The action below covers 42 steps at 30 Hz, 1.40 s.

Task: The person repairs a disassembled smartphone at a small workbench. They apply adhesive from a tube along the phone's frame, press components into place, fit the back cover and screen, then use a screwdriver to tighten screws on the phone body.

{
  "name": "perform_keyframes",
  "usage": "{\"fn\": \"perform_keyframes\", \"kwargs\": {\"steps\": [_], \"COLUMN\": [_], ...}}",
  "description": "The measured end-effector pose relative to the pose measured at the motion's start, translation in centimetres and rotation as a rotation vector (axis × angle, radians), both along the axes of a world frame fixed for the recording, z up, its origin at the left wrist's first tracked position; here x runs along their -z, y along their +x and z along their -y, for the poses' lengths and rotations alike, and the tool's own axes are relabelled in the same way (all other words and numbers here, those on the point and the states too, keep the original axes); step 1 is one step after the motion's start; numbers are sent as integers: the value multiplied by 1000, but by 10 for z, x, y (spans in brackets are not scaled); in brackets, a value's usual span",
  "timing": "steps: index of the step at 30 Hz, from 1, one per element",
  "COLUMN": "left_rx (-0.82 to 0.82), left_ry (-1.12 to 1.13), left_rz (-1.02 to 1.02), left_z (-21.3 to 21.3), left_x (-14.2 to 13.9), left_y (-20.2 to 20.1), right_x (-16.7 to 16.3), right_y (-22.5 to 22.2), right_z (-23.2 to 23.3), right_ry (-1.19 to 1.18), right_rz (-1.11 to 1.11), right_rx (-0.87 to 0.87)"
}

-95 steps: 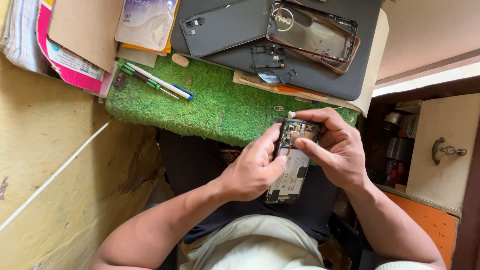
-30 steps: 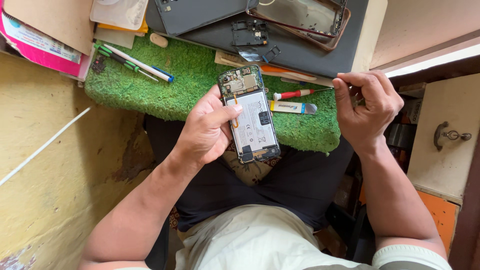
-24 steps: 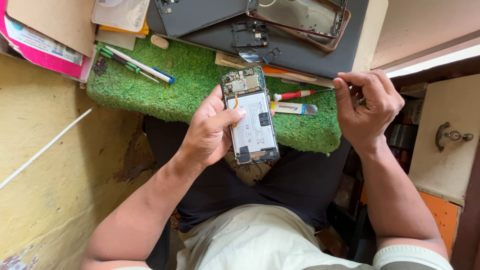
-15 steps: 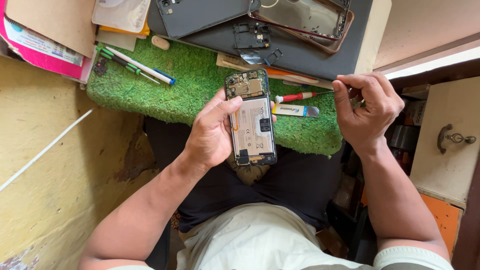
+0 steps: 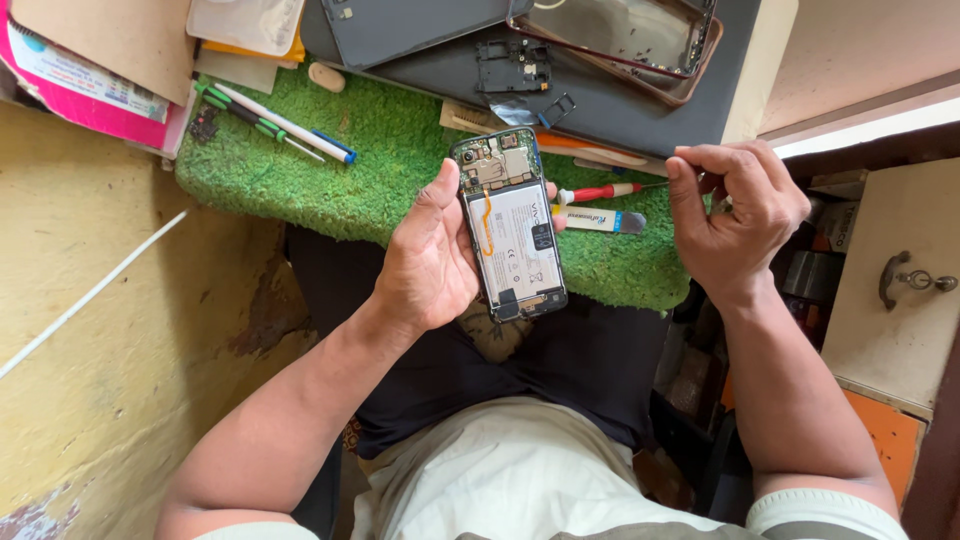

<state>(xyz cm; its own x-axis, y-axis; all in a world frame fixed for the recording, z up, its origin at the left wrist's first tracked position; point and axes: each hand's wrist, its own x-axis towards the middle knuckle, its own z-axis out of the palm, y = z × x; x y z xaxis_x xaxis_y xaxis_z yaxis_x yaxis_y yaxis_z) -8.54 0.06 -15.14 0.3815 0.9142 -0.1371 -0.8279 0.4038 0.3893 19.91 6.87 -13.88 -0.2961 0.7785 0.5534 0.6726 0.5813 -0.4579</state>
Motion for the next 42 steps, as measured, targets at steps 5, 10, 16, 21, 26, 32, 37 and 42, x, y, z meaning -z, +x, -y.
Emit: {"fn": "perform_keyframes", "kwargs": {"steps": [5,10,16,21,26,32,37,42], "left_rx": [-32,-50,-60,-72,-67,-60,-75,-121], "left_ry": [4,-7,-3,-3,30,40,28,96], "left_rz": [30,23,7,47,42,40,13,13], "left_z": [2,4,8,9,11,11,12,10], "left_x": [1,3,5,2,-2,-6,-6,-6], "left_y": [-1,-2,-6,-7,-8,-9,-8,-17], "right_x": [-1,-1,0,-14,-32,-32,-28,-21], "right_y": [-3,-9,-7,14,29,14,13,14], "right_z": [-3,-3,-14,-54,-108,-122,-121,-124], "right_ry": [8,-15,25,14,-72,-166,-139,-72], "right_rz": [-9,-19,-7,43,172,204,217,232], "right_rx": [-18,-54,-82,-107,-291,-290,-319,-305]}}
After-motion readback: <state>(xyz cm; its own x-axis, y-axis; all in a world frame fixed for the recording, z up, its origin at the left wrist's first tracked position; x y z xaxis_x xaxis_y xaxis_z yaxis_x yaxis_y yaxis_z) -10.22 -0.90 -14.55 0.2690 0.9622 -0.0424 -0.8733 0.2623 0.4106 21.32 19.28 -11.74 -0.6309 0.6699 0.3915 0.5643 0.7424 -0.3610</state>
